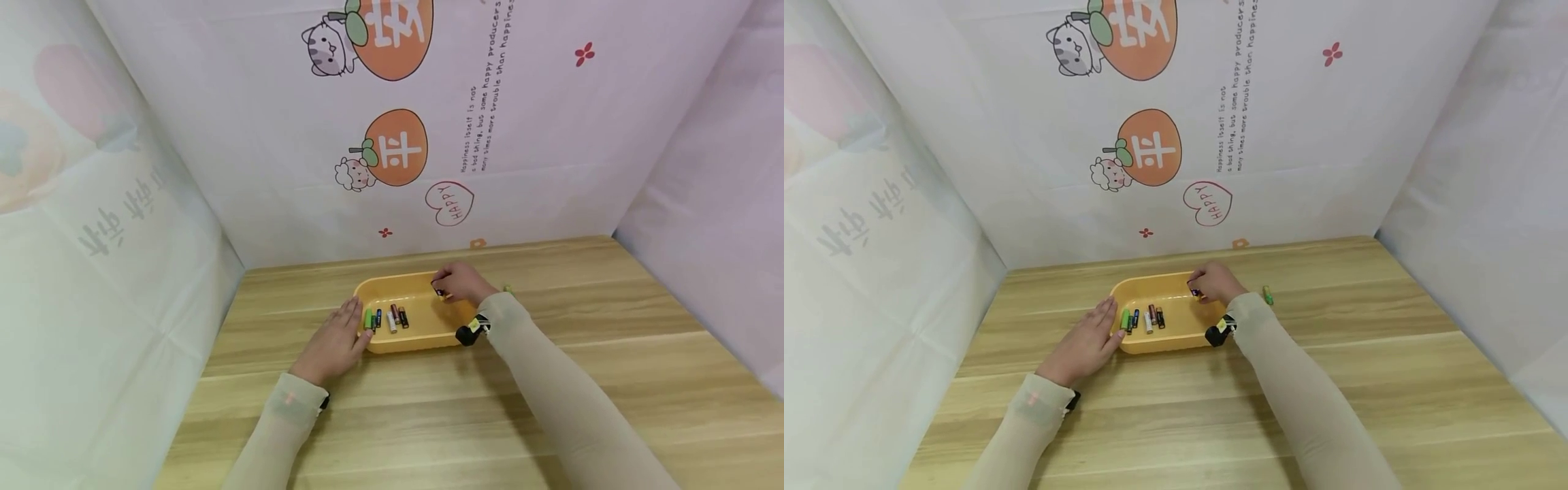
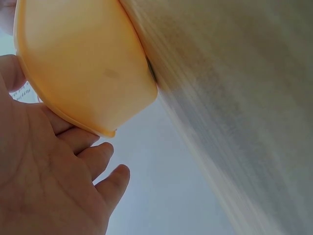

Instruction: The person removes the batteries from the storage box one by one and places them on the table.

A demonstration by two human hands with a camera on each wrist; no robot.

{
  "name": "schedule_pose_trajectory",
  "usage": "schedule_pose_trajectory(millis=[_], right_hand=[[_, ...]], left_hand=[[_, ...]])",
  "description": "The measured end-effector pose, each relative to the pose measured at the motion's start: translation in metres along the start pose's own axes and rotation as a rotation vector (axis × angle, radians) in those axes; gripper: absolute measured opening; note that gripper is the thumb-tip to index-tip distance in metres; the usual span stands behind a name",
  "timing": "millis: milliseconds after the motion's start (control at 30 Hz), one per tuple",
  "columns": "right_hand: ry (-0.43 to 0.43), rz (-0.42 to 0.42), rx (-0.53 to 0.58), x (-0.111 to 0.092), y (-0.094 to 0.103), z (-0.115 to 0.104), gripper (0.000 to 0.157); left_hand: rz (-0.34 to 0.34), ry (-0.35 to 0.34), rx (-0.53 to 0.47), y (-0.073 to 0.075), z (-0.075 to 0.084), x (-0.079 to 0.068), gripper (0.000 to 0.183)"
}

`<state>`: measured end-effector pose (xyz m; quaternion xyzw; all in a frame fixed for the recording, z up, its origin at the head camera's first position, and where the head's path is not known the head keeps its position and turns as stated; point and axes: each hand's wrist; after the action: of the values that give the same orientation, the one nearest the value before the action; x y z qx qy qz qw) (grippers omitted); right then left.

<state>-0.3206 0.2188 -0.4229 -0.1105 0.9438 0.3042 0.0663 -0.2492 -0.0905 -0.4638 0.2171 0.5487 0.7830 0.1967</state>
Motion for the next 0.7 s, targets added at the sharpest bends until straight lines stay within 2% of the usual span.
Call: schedule_pose_trajectory(millis=[167,367,700], right_hand=[[-0.003,-0.017,0.017,-0.002,0.007,0.002,0.031],[-0.002,-0.035,0.053,-0.001,0.013,0.003,0.033],[-0.024,-0.018,0.064,-0.002,0.024,0.006,0.032]], left_hand=[[-0.020,0.013,0.009,0.001,0.000,0.000,0.067],[-0.011,0.007,0.010,-0.001,-0.001,0.000,0.067],[-0.002,-0.013,0.019,-0.001,-0.003,0.001,0.068]])
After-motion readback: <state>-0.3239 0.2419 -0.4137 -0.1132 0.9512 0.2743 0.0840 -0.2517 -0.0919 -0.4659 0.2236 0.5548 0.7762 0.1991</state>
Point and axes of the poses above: each hand's wrist, its own x-axis towards the middle knuckle, its own y-axis out of the back of the hand, z = x × y, and after that the axes turned 8 degrees about -x, right-handed
